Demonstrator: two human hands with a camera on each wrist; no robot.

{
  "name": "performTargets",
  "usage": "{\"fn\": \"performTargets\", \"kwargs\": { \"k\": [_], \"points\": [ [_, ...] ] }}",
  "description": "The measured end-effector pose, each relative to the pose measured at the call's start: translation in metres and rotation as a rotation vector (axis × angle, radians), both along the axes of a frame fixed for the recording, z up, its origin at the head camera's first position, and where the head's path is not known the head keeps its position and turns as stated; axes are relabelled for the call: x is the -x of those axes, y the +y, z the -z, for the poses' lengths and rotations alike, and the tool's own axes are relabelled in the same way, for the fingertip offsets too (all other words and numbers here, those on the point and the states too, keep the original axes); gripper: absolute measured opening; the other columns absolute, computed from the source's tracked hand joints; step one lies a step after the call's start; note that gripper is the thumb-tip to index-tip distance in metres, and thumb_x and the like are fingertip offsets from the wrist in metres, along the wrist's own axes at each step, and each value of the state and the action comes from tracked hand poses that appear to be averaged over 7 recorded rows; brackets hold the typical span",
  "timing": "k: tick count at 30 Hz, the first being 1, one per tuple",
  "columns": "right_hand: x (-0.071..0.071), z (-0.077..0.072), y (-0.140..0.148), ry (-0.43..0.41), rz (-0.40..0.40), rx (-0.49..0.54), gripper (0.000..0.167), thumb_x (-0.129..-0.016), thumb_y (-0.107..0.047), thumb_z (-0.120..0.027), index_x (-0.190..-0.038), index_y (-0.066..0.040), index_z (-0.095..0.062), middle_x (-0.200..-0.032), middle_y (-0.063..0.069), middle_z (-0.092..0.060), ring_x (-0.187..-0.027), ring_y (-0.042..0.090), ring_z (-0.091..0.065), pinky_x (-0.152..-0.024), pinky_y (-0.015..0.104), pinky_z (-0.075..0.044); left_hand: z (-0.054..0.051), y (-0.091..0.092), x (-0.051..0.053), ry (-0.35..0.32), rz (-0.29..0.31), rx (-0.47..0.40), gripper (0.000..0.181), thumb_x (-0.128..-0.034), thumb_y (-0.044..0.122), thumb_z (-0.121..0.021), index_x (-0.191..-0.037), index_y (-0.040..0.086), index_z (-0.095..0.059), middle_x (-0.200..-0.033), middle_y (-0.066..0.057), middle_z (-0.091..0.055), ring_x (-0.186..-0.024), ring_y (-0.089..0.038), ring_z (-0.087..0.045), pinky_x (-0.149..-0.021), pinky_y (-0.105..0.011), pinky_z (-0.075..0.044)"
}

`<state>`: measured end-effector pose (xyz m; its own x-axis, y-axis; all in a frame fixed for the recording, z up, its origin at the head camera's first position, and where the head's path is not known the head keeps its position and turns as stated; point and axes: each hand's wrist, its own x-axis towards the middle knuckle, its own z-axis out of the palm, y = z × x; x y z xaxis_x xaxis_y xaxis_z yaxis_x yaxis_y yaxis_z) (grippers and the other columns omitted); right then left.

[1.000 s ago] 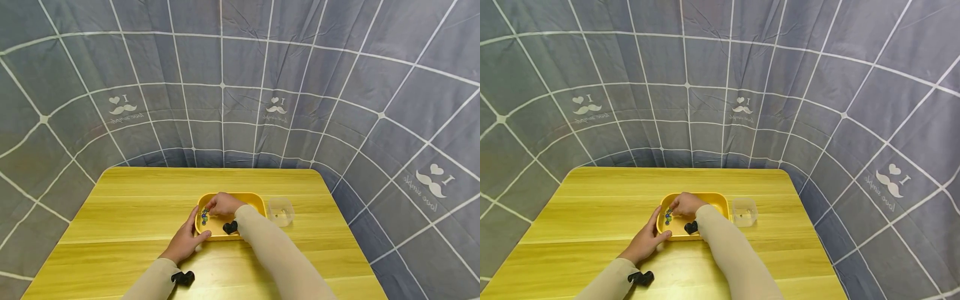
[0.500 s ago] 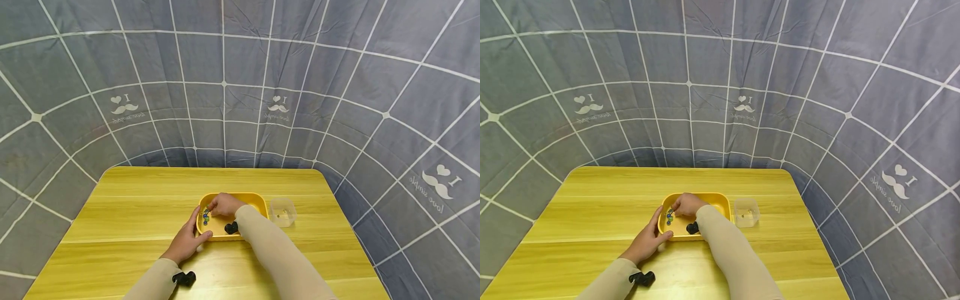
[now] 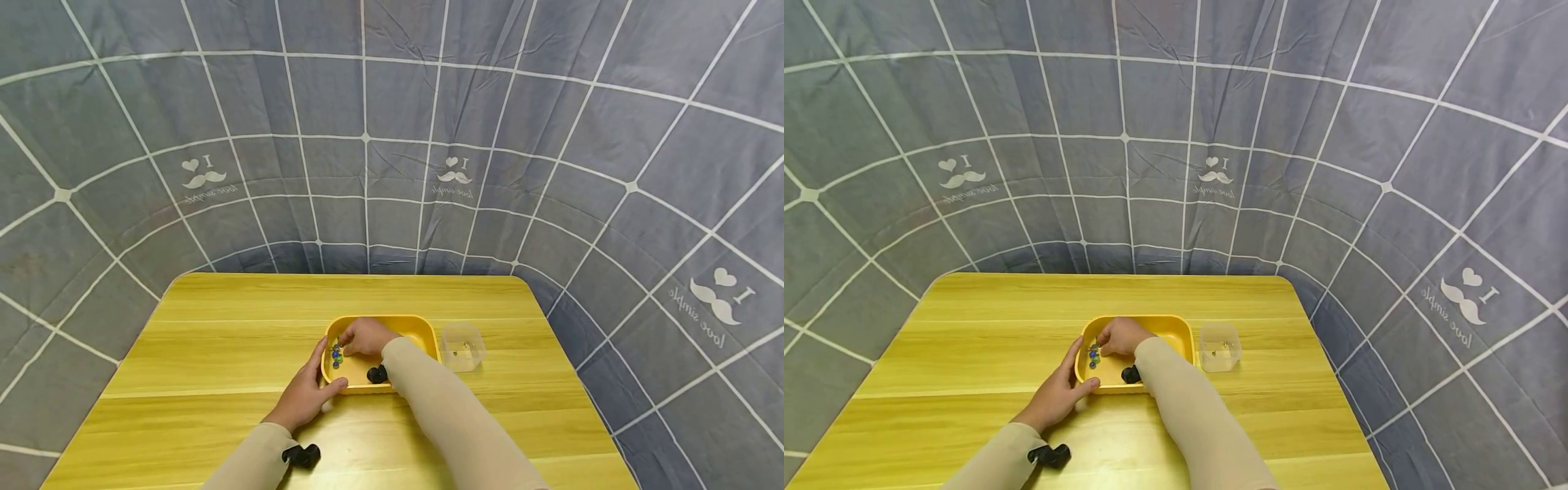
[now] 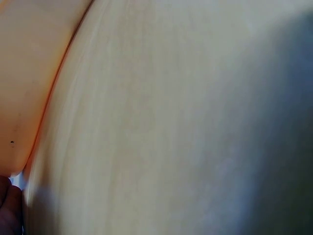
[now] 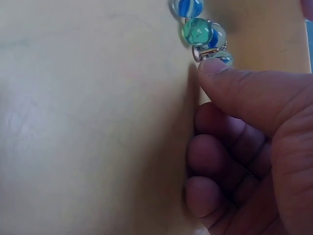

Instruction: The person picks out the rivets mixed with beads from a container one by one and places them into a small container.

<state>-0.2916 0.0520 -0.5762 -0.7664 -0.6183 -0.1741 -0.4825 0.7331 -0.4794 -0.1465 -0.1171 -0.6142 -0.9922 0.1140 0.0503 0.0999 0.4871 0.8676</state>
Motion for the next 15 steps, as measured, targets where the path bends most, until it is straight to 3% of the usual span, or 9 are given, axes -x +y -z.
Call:
{"fn": "performTargets", "kwargs": {
  "k": [8,15],
  "points": [
    [0.0043,0.0085,-0.0031,0.043,-0.022,-0.01,0.016,-0.092,-0.024,-0.083,-0.108,-0.023,-0.085,-0.099,-0.013,-0.081,-0.091,0.002,-0.069,-0.089,0.022,-0.056,0.0012,-0.0017,0.0017,-0.003,0.003,0.012,0.098,-0.0991,0.047,-0.073,-0.171,0.032,-0.009,-0.169,-0.023,-0.035,-0.153,-0.04,-0.042,-0.122,-0.058,-0.037],
    [0.0056,0.0109,-0.0042,0.045,-0.006,0.002,0.013,-0.094,-0.025,-0.082,-0.106,-0.023,-0.086,-0.1,-0.013,-0.081,-0.092,0.004,-0.069,-0.09,0.023,-0.056,0.0039,-0.0032,0.0034,-0.001,0.001,0.0,0.098,-0.0986,0.044,-0.074,-0.171,0.034,-0.008,-0.168,-0.02,-0.037,-0.152,-0.037,-0.044,-0.121,-0.057,-0.038]
  ]
}}
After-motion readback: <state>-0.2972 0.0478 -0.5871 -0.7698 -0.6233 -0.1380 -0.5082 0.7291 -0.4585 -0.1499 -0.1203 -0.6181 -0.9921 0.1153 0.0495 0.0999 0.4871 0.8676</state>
